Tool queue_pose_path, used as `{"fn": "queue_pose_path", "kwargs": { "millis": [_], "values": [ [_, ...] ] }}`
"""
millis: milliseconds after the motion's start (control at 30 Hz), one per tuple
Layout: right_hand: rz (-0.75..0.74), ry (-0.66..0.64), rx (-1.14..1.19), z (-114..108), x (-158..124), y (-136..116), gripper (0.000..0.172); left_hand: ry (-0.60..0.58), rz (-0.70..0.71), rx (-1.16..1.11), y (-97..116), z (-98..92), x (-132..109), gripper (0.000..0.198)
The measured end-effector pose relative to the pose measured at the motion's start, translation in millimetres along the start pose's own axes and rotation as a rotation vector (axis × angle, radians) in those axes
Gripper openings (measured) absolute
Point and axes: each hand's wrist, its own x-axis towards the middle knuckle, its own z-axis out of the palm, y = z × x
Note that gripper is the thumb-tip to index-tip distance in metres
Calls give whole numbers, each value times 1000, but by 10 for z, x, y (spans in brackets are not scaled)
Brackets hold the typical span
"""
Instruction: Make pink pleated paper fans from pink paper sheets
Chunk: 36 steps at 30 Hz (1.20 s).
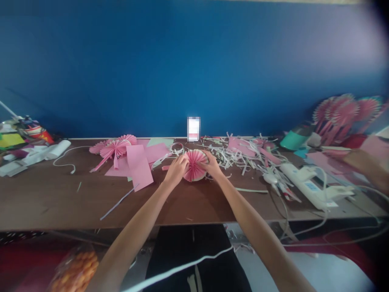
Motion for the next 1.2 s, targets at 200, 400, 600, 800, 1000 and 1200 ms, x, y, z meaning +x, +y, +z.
{"fn": "queue_pose_path", "kwargs": {
  "millis": [200, 400, 600, 800, 1000, 1200],
  "values": [
    [146, 203, -150, -47, 15, 75, 63, -56, -77, 11, -36, -30, 4, 20],
    [210, 216, -611, -191, -17, -80, 28, -131, -225, 83, -134, -12, -40, 14],
    [257, -234, -971, -271, -81, -385, 16, -126, -283, 124, -108, -2, -57, 22],
    [271, -458, -1070, -264, -201, -475, 15, -103, -215, 146, -90, 10, -46, 16],
    [189, -504, -1047, -241, -244, -452, 10, -165, -231, 78, -92, -4, -49, 18],
    [180, -341, -1200, -258, -146, -549, 20, -194, -231, 91, -80, -37, -55, 24]
  ]
}}
